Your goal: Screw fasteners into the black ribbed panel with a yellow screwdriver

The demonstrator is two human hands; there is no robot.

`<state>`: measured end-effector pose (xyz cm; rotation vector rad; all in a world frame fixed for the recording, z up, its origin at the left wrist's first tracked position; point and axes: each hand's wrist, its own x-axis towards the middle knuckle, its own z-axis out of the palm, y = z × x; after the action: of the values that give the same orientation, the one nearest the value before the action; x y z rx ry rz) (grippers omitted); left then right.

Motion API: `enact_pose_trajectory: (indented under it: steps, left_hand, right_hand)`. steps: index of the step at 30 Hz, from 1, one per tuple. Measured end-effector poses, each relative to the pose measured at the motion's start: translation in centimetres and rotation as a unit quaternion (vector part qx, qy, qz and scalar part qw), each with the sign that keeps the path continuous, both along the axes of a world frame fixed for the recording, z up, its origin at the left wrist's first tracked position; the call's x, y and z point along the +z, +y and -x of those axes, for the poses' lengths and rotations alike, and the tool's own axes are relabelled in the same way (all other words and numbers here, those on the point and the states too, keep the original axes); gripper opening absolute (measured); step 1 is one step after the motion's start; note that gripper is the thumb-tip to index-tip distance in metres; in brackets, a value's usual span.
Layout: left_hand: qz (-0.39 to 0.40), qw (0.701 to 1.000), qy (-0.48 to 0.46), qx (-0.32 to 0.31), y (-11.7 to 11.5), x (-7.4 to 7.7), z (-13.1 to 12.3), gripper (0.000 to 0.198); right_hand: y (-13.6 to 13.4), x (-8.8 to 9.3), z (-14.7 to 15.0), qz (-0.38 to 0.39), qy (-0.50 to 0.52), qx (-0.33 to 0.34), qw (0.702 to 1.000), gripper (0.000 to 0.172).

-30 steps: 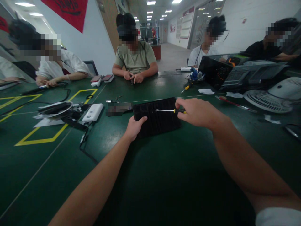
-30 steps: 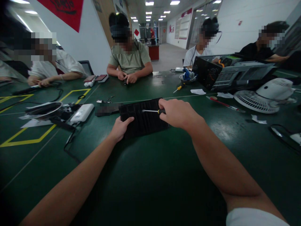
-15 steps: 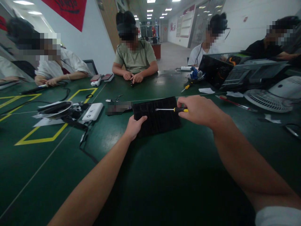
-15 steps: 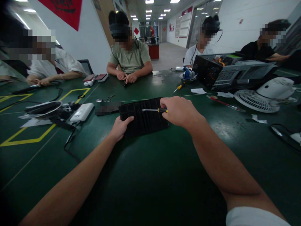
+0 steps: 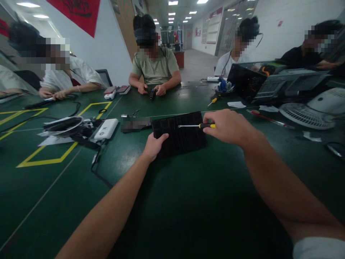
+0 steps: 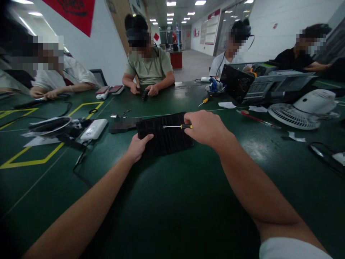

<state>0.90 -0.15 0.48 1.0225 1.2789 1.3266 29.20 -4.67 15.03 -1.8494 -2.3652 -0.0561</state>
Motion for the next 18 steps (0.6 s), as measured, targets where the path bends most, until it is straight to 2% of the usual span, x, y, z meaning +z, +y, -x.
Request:
enact_pose_trajectory:
  steps: [18]
  left_hand:
    - [-0.007, 1.000, 0.005, -0.007, -0.02, 0.00, 0.18, 0.038]
  right_hand:
    - [0.02, 0.21, 0.03, -0.007, 0.006, -0.013, 1.000, 0.031]
